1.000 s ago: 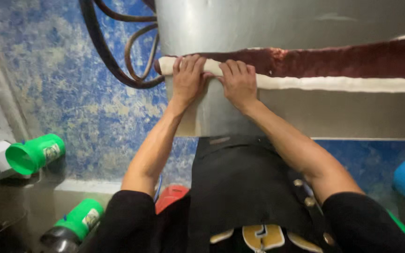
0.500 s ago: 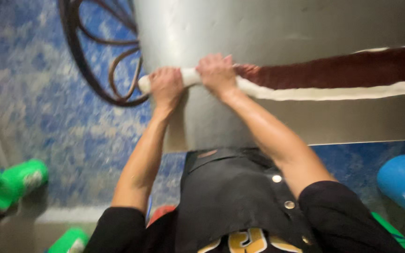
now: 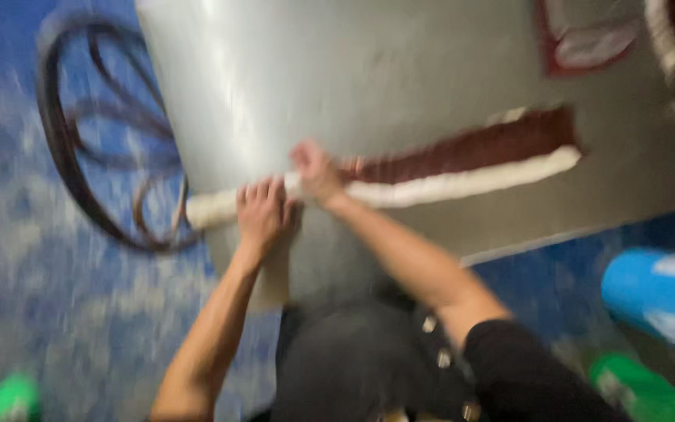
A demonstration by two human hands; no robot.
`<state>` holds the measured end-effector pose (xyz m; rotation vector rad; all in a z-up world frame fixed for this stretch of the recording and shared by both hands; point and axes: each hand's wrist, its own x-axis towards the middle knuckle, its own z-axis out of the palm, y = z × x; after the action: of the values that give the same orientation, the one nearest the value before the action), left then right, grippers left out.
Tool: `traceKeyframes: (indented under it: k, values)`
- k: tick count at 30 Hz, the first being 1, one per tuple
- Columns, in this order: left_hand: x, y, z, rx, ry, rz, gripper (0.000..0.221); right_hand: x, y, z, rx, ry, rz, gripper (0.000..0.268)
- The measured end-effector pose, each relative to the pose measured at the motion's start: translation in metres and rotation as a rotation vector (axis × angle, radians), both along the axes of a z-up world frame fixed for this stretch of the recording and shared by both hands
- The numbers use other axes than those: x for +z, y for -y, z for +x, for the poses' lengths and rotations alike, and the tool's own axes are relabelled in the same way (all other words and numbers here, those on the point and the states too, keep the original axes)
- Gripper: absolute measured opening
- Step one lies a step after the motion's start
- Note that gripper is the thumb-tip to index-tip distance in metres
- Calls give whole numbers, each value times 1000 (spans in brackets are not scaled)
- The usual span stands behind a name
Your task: The person rolls a strip of dark dough into a long rope, stretches it across a table, and then pinches off pieces of the dough and weighs them on a scale.
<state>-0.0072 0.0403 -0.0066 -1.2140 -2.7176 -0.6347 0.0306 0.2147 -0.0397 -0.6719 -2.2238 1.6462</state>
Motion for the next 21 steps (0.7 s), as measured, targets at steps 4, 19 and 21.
traceKeyframes:
  k: [4,19,21]
  values:
    - [16,5,25,5,-29,9,40,54,-14,99,135,11,556,29]
    - [6,-33,22,68,32,-77,13,52,-35,74,277,-23,917,17]
    - [4,-45,24,161,-3,-5,18,49,-42,58,105,-23,804,30]
